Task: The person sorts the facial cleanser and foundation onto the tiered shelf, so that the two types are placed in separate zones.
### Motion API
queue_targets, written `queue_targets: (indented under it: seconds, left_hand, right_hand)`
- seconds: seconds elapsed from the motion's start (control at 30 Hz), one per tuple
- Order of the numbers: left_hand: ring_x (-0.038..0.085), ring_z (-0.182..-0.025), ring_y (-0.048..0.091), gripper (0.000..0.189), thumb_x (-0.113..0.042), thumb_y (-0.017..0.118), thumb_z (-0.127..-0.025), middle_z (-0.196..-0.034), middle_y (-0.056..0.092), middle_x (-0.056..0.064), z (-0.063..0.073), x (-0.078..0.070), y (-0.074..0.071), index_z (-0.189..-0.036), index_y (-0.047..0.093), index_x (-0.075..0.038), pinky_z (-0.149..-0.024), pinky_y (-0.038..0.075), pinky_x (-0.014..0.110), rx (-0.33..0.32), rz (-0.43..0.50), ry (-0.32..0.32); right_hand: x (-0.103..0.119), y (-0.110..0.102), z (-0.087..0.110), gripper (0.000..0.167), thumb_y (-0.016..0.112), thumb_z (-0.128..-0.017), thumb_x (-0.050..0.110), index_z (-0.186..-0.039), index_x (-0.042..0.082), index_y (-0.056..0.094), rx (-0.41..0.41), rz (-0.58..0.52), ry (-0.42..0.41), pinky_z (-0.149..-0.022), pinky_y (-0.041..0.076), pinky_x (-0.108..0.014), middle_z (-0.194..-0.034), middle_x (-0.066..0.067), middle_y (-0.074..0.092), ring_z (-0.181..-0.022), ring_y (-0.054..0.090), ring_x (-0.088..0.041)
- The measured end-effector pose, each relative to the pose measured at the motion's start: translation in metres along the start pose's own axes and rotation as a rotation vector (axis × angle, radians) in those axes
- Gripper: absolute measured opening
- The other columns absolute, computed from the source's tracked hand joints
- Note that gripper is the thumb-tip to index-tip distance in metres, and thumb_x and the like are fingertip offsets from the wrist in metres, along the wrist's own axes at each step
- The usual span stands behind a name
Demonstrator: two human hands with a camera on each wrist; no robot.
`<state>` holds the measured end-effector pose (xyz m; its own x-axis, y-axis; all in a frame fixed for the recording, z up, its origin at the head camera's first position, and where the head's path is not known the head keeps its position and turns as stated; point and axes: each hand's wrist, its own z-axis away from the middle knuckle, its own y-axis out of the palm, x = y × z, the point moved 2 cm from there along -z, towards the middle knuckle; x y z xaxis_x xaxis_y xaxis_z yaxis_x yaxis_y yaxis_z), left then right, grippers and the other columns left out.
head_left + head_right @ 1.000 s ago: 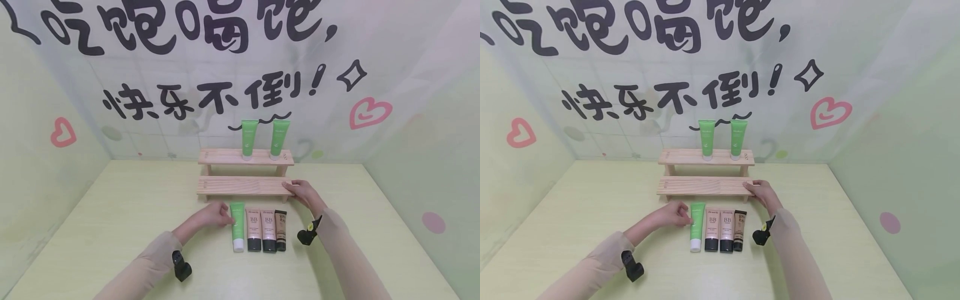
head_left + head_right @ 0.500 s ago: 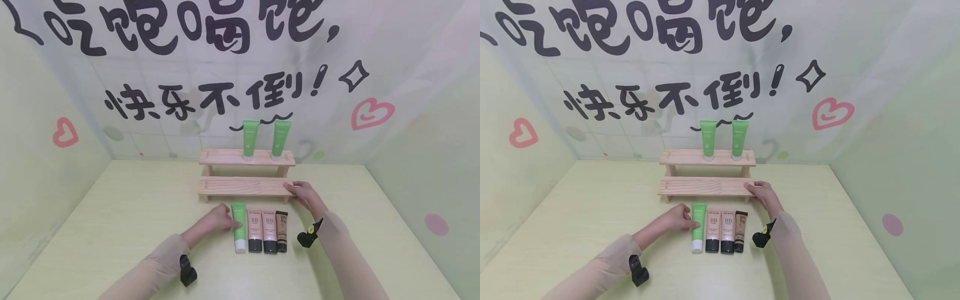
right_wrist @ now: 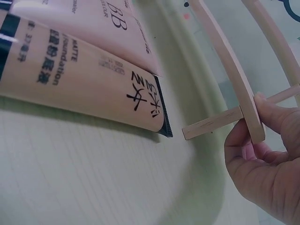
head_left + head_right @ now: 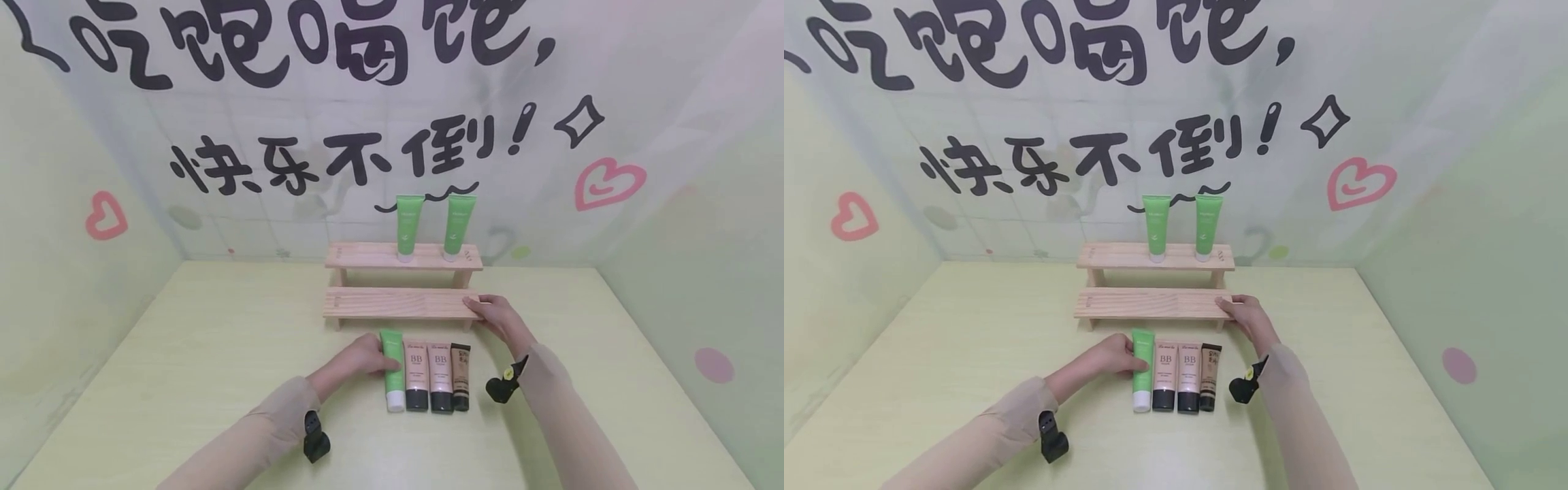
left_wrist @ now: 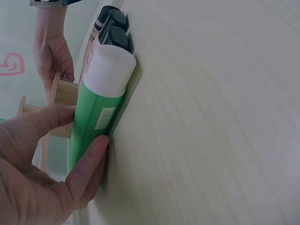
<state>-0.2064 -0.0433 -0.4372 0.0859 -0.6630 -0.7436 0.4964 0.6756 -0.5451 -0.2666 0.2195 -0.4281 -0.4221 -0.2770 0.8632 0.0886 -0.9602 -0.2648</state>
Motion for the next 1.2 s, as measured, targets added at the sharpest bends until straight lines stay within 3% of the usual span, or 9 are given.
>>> queue_targets:
  seconds: [0.2,0.53,0.77,1.2]
  left_hand:
    - [0.015,-0.062,0.060,0.026,-0.021,0.071,-0.075,-0.074,0.064,0.006,-0.003,-0.001,0.006,-0.087,0.061,-0.001,-0.059,0.053,0.025,0.007,0.023,0.009]
    - [0.015,-0.057,0.060,0.026,-0.022,0.070,-0.077,-0.069,0.064,0.007,0.000,-0.003,0.009,-0.083,0.060,0.001,-0.055,0.053,0.025,0.000,0.035,-0.030]
    - [0.016,-0.060,0.064,0.026,-0.019,0.067,-0.079,-0.074,0.066,0.011,0.002,-0.001,0.008,-0.088,0.060,0.005,-0.058,0.057,0.025,0.032,0.113,-0.045]
    - [0.017,-0.067,0.065,0.032,-0.016,0.064,-0.083,-0.083,0.064,0.015,0.012,0.011,0.005,-0.099,0.054,0.009,-0.064,0.058,0.027,0.050,0.214,-0.050]
  right_hand:
    - [0.001,-0.001,0.003,0.065,0.049,-0.094,0.026,-0.138,-0.013,0.022,0.001,-0.002,0.014,-0.108,0.036,-0.038,-0.136,-0.028,0.039,-0.123,0.045,-0.029]
    - [0.000,-0.001,0.003,0.061,0.048,-0.094,0.024,-0.136,-0.014,0.025,-0.008,-0.003,0.009,-0.107,0.037,-0.037,-0.134,-0.028,0.040,-0.118,0.048,-0.026]
    - [0.002,-0.001,0.003,0.060,0.049,-0.094,0.024,-0.135,-0.014,0.027,-0.006,-0.014,0.011,-0.107,0.038,-0.037,-0.130,-0.026,0.044,-0.108,0.052,-0.020]
    - [0.001,0.001,0.002,0.060,0.051,-0.093,0.024,-0.135,-0.014,0.028,-0.007,-0.034,0.024,-0.106,0.039,-0.036,-0.128,-0.024,0.045,-0.107,0.052,-0.019]
